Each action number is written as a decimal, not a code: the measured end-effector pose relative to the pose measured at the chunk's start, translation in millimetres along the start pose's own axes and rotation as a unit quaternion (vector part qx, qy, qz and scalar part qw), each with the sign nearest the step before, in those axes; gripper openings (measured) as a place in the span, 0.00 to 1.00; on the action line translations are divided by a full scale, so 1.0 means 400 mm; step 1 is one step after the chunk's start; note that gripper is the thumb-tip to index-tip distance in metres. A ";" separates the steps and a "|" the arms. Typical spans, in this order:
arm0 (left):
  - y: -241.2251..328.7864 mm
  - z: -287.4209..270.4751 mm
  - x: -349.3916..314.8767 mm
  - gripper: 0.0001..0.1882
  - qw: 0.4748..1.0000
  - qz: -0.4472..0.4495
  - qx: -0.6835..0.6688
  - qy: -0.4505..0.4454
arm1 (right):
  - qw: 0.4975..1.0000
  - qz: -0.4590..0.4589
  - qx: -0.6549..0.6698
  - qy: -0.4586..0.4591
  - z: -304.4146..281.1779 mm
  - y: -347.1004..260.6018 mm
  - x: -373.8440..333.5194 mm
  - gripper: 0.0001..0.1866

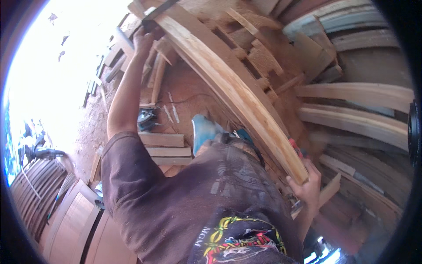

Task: The person measures a wooden plank with a metal ruler, then uses a circular saw to cut the plank into smaller pieces. The person handles the cut pieces and places them aside.

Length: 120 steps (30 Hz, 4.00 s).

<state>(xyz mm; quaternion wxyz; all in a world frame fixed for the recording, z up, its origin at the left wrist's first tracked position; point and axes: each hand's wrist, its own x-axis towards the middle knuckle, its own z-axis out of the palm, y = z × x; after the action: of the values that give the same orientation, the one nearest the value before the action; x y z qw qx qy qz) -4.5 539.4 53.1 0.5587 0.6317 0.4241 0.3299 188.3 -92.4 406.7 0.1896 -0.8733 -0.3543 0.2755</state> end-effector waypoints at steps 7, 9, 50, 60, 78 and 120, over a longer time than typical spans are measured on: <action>0.252 0.114 -0.452 0.16 0.997 -0.054 -0.039 0.036 | 0.996 -0.066 0.032 0.048 -0.051 0.080 0.014 0.34; 0.344 0.158 -0.613 0.15 0.999 -0.027 -0.011 0.036 | 0.990 -0.108 0.058 0.068 -0.055 0.098 0.023 0.37; 0.797 0.508 -1.267 0.23 0.991 0.078 0.107 -0.024 | 0.863 -0.439 0.224 0.112 0.078 0.122 0.135 0.33; 0.547 0.472 -1.416 0.18 0.948 -0.009 -0.212 0.238 | 0.968 -0.225 -0.110 0.019 0.360 0.478 0.115 0.35; 0.096 0.782 -1.459 0.39 0.957 -0.284 -0.054 0.026 | 0.985 0.016 0.148 -0.085 0.094 0.792 -0.123 0.27; 0.053 0.949 -1.451 0.41 0.975 -0.216 0.036 0.036 | 0.913 0.026 0.351 -0.208 0.108 0.400 0.011 0.22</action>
<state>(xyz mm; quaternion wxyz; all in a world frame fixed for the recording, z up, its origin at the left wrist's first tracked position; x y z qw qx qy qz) 92.0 -147.8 47.4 0.5780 0.5325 0.5823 0.2081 246.8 -191.6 287.4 0.3982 -0.6825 -0.2437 0.5624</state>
